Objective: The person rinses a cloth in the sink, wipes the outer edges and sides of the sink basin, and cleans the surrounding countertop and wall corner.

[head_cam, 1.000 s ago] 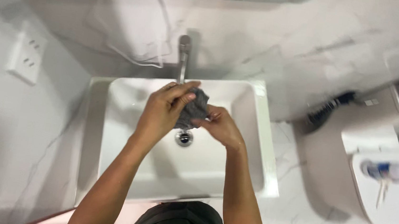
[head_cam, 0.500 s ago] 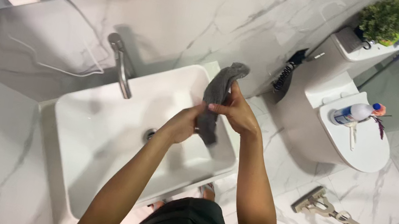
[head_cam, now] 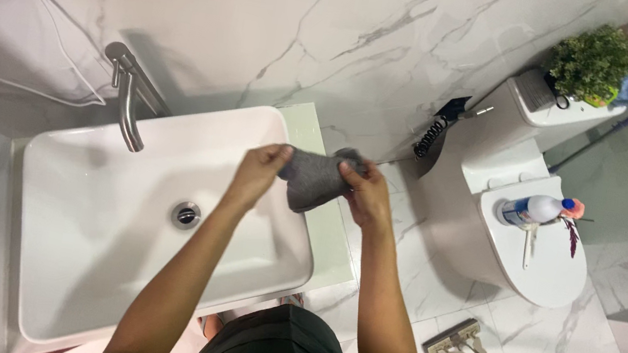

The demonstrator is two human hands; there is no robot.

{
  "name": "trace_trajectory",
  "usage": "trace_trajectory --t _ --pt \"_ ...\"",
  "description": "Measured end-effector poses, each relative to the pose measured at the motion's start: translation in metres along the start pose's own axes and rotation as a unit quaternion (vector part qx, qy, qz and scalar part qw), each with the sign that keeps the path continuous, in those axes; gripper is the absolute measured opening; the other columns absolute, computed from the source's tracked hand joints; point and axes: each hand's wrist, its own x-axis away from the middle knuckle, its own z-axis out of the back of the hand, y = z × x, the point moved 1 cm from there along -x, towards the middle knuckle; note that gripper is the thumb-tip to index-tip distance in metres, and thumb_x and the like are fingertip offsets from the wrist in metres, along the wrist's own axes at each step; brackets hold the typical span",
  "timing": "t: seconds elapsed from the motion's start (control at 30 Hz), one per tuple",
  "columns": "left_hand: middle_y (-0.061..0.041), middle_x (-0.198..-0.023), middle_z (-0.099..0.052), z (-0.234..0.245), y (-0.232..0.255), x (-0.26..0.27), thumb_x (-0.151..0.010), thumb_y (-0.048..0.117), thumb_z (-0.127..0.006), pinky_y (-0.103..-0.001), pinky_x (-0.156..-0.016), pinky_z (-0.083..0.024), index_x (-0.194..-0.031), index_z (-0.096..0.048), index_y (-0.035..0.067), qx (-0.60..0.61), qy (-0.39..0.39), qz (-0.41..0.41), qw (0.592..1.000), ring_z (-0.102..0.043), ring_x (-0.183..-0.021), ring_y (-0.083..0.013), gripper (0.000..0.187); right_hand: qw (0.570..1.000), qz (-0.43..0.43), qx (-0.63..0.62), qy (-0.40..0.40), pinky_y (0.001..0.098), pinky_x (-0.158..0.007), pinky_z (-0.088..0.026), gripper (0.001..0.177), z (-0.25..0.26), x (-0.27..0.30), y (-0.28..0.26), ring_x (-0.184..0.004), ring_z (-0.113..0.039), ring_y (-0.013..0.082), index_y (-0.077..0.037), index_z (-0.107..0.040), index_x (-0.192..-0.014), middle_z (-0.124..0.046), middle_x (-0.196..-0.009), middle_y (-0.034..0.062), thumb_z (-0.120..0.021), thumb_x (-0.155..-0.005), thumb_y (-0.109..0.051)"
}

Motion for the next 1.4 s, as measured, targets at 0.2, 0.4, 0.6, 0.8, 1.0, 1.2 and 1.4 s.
trace_trajectory --t 0.2,0.4,0.6,0.8,1.0,1.2,1.4 --pt "-0.009 -0.093 -0.076 0.015 0.029 0.014 -0.102 0.026 -0.065 -0.030 -0.075 -0.053 -0.112 -0.076 -0.002 0.036 0.109 0.005 0.993 -0.064 -0.080 -0.0143 0.031 0.997 0.045 0.034 -0.046 0.0392 -0.087 -0.060 0.072 0.020 0.013 -0.048 -0.101 -0.068 0.0262 -0.009 -0.037 -0.142 -0.063 -0.114 0.0192 -0.071 -0.081 0.008" --pt "-0.007 -0.108 -0.078 0.019 0.043 0.037 -0.092 0.012 -0.068 -0.030 -0.094 -0.057 -0.117 -0.073 0.002 0.078 0.067 -0.055 0.993 -0.071 -0.100 -0.0145 0.027 0.884 0.186 0.422 -0.080 0.0307 -0.085 -0.054 0.038 0.025 0.014 -0.069 -0.094 -0.065 0.0176 -0.004 -0.069 -0.124 -0.066 -0.106 0.0068 -0.073 -0.086 -0.002" --pt "0.001 -0.130 -0.074 0.011 0.016 0.035 -0.106 0.015 -0.062 -0.026 -0.101 -0.049 -0.110 -0.073 -0.005 0.170 0.019 -0.127 0.977 -0.063 -0.102 -0.0103 0.023 0.899 0.264 0.338 -0.086 0.0296 -0.074 -0.046 0.016 0.066 -0.019 -0.054 -0.087 -0.055 0.0131 0.003 -0.072 -0.100 -0.059 -0.095 0.0030 -0.068 -0.088 -0.007" --pt "-0.013 -0.098 -0.073 -0.017 0.027 0.028 -0.099 0.021 -0.074 -0.032 -0.071 -0.052 -0.126 -0.073 -0.005 0.078 0.055 -0.083 0.992 -0.060 -0.082 -0.0129 0.038 0.948 0.124 0.280 -0.083 0.0289 -0.058 -0.041 0.017 0.065 -0.020 -0.063 -0.072 -0.048 0.0115 -0.001 -0.062 -0.104 -0.054 -0.084 0.0049 -0.066 -0.093 -0.014" --pt "-0.017 -0.115 -0.071 -0.089 0.049 0.032 -0.097 0.028 -0.072 -0.033 -0.076 -0.060 -0.131 -0.060 -0.001 -0.113 0.041 -0.184 0.976 -0.073 -0.089 -0.0181 0.046 0.956 0.031 0.290 -0.039 0.0300 -0.060 -0.055 0.035 0.020 0.004 -0.069 -0.080 -0.066 0.0164 -0.002 -0.062 -0.122 -0.068 -0.095 0.0075 -0.065 -0.095 -0.022" --pt "-0.010 -0.107 -0.079 -0.084 0.042 0.023 -0.096 0.017 -0.060 -0.036 -0.089 -0.057 -0.117 -0.072 0.004 -0.115 -0.041 -0.147 0.982 -0.075 -0.097 -0.0205 0.027 0.880 0.159 0.445 -0.055 0.0310 -0.074 -0.057 0.036 0.014 -0.023 -0.062 -0.082 -0.072 0.0196 0.001 -0.068 -0.123 -0.077 -0.095 0.0161 -0.070 -0.089 -0.011" --pt "-0.013 -0.109 -0.076 -0.030 0.006 0.024 -0.097 0.017 -0.062 -0.037 -0.085 -0.058 -0.113 -0.071 0.004 -0.183 0.089 -0.116 0.972 -0.074 -0.100 -0.0236 0.022 0.794 0.247 0.527 -0.172 0.0368 -0.087 -0.056 0.034 0.033 -0.034 -0.028 -0.098 -0.073 0.0240 -0.006 -0.070 -0.121 -0.076 -0.108 0.0136 -0.064 -0.088 -0.003"
